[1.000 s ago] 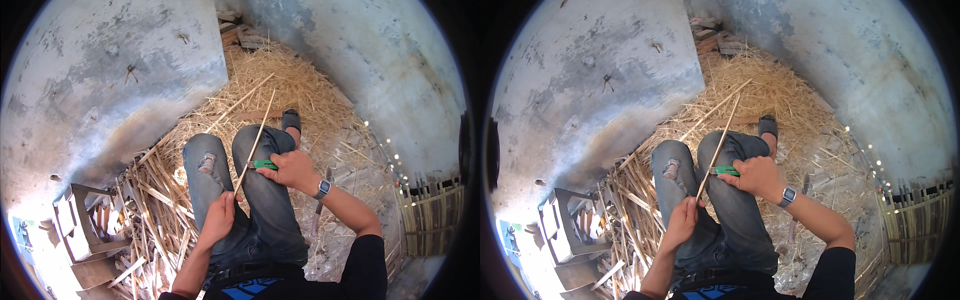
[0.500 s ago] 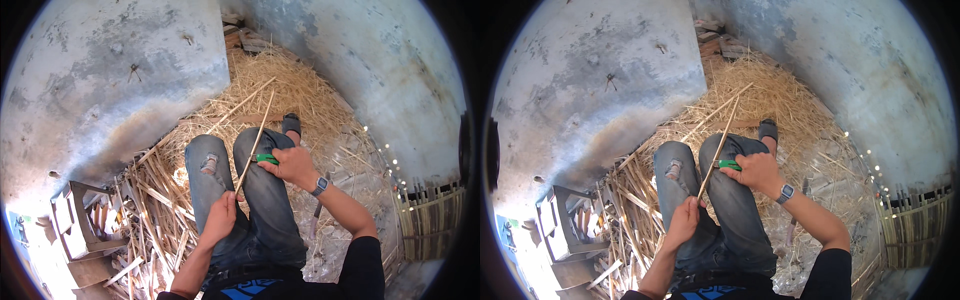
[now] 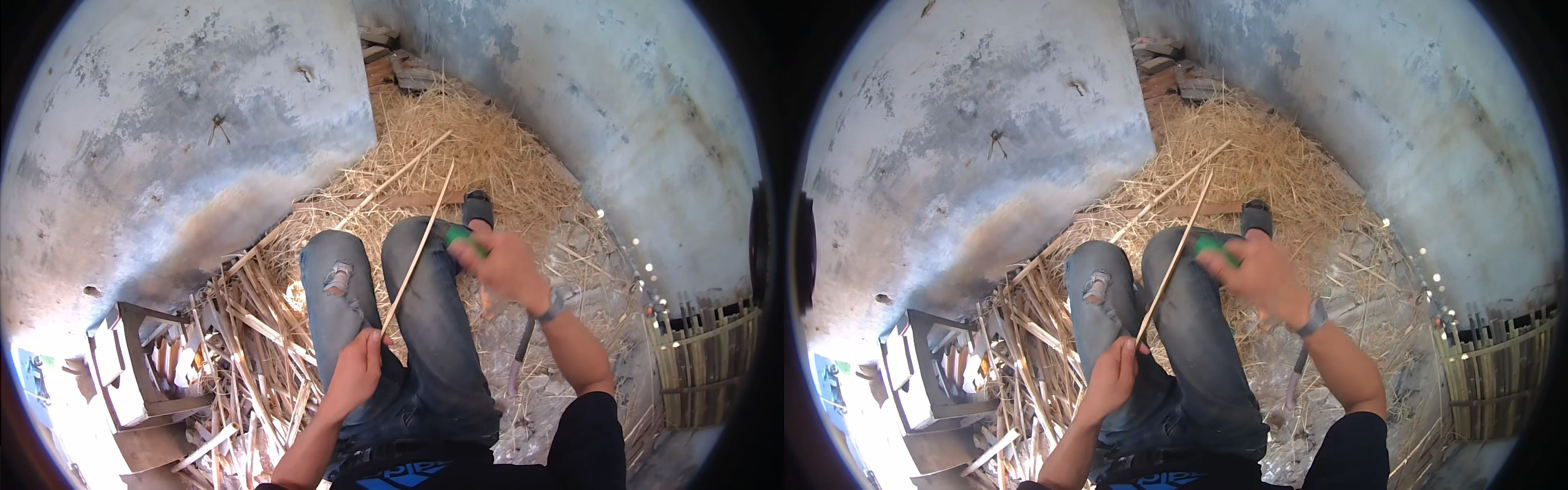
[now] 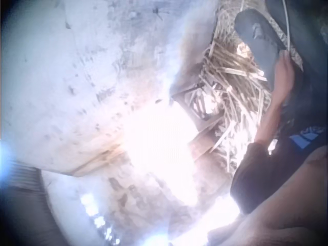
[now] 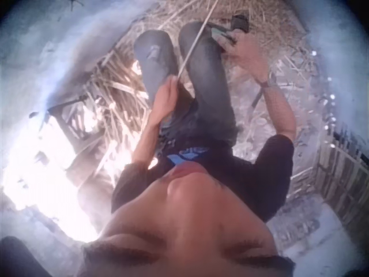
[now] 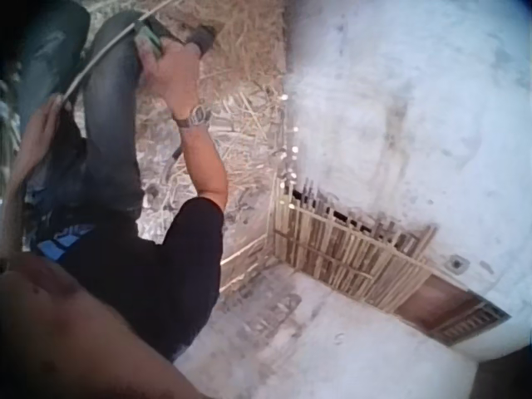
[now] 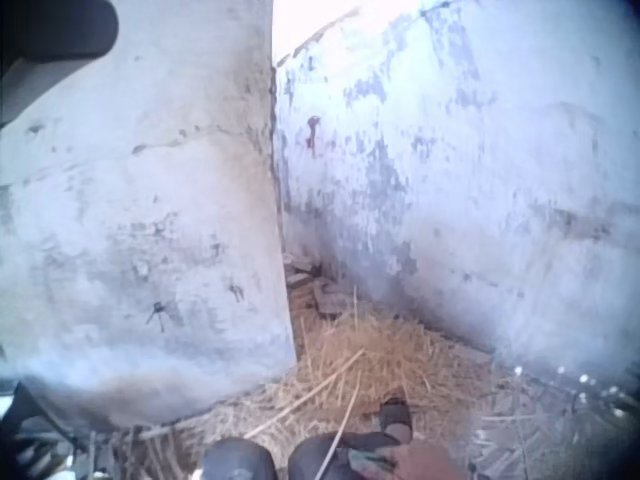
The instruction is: The person thins wood strips by hand using a large knife to shave the surface and a smaller green utility knife to refine the edges.
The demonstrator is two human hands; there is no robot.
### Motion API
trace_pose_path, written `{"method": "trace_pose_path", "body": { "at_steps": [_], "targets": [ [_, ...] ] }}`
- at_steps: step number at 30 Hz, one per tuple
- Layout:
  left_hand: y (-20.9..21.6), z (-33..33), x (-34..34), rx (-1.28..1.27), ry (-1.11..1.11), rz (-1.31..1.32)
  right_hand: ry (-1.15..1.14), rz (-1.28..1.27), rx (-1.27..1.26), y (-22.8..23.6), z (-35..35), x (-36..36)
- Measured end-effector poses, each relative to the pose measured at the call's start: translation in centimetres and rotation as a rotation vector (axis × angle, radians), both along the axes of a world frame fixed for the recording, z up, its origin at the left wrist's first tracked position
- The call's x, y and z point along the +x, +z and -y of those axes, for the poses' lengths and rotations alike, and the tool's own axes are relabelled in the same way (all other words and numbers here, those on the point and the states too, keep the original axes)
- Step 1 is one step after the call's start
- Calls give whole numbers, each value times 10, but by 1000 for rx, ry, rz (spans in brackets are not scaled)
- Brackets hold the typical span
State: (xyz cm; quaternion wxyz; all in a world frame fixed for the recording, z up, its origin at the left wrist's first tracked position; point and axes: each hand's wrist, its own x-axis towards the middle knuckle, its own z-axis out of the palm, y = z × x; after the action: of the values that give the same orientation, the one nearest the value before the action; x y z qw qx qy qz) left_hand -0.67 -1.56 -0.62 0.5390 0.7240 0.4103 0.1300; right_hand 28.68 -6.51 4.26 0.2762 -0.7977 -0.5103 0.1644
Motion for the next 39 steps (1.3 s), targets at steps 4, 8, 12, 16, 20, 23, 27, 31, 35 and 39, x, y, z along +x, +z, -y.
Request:
{"method": "trace_pose_path", "body": {
  "at_steps": [4,8,12,16,20,23,27,31,35,39],
  "targets": [
    [5,-5,20,25,10,-44,190,163,-97,-13,18,-54],
    [-1,-4,21,27,15,-28,227,194,-47,-37,14,-50],
    [-1,-3,17,30,3,-62,129,281,-39,-31,5,-45],
    [-1,1,12,45,-4,-66,102,360,82,-47,-10,-13],
    [-1,4,5,36,11,-85,-74,406,121,-49,-28,22],
    [2,6,-2,11,7,-106,-135,373,83,-54,-38,44],
    [-7,25,-45,-21,-14,-136,-738,265,-105,-62,-8,200],
    [-19,37,-47,-98,8,-73,-732,242,213,-92,25,258],
    [-5,24,-24,-1,17,-126,-438,-138,89,-56,-18,139],
    [-3,22,-11,103,-6,-121,-201,-399,306,-39,-39,53]
  ]
}}
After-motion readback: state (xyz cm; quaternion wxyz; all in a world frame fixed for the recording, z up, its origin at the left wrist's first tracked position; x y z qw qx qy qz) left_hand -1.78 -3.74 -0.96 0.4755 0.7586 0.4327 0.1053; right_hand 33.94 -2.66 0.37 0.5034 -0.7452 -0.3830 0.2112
